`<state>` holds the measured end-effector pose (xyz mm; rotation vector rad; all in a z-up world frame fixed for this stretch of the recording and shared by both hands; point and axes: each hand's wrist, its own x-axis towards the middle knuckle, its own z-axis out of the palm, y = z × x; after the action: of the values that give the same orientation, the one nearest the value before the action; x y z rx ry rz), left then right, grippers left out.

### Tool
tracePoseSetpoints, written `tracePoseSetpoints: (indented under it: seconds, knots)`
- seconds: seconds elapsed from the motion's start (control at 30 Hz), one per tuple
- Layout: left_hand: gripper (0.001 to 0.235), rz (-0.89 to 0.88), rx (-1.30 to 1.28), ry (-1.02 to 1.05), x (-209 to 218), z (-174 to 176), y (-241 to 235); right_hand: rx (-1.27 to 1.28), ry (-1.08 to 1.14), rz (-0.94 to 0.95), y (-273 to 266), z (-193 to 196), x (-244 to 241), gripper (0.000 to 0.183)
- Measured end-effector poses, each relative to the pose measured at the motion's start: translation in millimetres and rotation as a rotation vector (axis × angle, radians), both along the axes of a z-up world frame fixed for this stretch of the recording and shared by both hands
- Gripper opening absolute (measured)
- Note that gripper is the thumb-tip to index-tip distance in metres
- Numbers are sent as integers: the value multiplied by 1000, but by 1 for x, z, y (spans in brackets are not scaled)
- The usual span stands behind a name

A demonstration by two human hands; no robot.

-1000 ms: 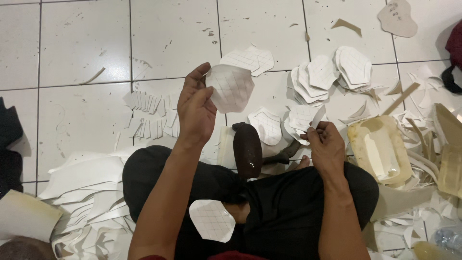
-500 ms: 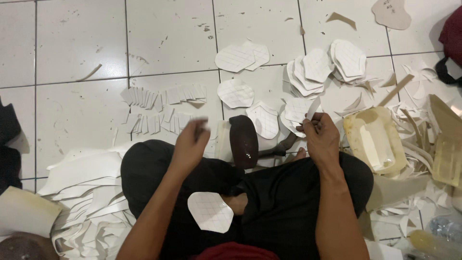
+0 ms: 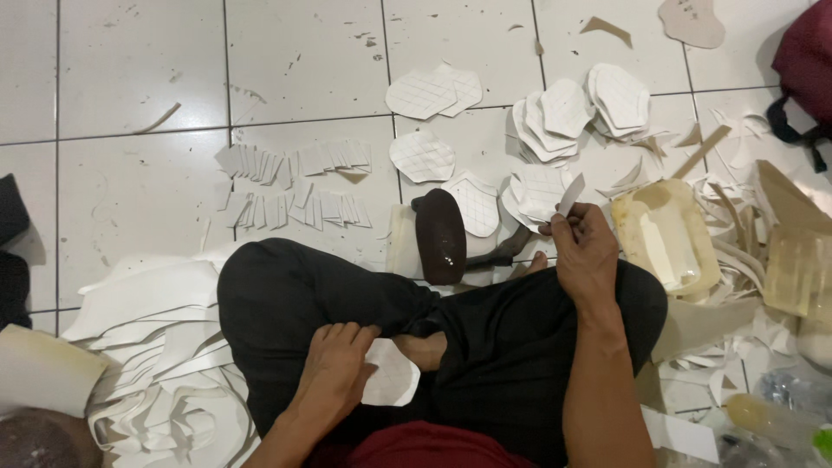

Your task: The person sits on the floor and assembles white shoe parts by hand. They pick up a white sole and a white strap, align them, and press them together. The person repeats this process with multiple pairs of parts, placing the assembled items on the floor.

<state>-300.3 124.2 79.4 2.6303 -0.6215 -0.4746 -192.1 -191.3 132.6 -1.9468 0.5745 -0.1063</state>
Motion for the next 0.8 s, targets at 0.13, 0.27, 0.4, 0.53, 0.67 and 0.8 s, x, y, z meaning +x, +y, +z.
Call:
tracePoseSetpoints:
  seconds: [0.13,0.27,0.4,0.53,0.67,0.8]
  knots:
    - [30,177,-325,297,10,33,-4,22,9,-14,2,6,-1,15]
    - [30,515,-722,568,34,60,-12,-9,18,-2,2,6,-1,13]
    - [45,497,-1034,284,74,90,-41,-7,-184,126,-8,-10,-4,24]
    - [47,440,-1065,176,119,81,-68,-14,-161,146,-10,-14,-2,25]
    - [44,355,-823,-35,145,67,-85,14,-179,129,-13,-19,-1,25]
    - [59,457,-837,37,136,85,-86,35,-179,120,-12,-18,-2,26]
